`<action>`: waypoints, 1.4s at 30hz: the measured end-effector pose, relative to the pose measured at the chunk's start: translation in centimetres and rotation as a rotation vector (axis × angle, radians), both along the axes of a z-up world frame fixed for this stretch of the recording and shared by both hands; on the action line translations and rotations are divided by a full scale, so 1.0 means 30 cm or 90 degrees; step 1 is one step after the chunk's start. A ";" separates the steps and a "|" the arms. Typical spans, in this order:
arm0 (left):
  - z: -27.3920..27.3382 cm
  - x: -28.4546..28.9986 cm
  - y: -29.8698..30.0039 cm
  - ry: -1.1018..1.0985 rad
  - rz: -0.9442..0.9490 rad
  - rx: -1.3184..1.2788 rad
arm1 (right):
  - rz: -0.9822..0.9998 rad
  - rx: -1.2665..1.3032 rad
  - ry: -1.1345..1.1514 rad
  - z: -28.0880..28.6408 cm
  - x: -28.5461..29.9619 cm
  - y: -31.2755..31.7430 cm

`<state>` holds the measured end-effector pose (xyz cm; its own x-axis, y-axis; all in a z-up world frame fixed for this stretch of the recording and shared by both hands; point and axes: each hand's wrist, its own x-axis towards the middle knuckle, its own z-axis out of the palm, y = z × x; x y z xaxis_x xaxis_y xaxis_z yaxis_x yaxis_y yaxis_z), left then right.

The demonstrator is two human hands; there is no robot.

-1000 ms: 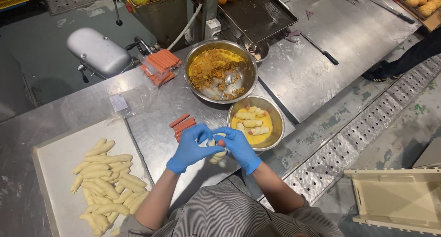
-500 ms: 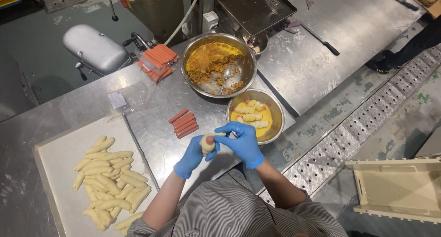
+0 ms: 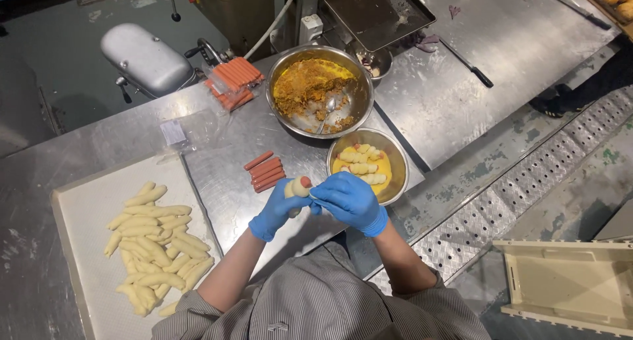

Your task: Wrapping sausages in strips of dough to prepare sausage rolls.

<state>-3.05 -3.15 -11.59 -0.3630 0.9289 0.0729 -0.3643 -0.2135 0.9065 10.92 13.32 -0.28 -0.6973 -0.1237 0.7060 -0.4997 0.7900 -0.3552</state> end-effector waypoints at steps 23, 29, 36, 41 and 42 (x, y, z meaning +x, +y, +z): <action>0.535 0.141 0.101 0.454 0.371 0.002 | -0.215 -0.063 0.120 0.245 0.024 -0.046; 0.521 0.158 0.120 0.582 0.398 0.002 | -0.209 -0.284 0.131 0.196 0.027 -0.046; 0.496 0.161 0.148 0.624 0.443 -0.025 | -0.256 -0.208 0.110 0.224 0.032 -0.046; 0.460 0.173 0.188 0.622 0.487 -0.041 | -0.270 -0.095 0.152 0.197 0.008 -0.037; 0.447 0.173 0.195 0.595 0.489 -0.056 | -0.246 -0.012 0.143 0.214 0.007 -0.040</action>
<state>2.13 2.70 1.82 -0.6628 0.5090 0.5491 0.6327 -0.0114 0.7743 11.13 12.12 6.14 -0.5189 0.1301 0.8449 -0.2361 0.9281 -0.2879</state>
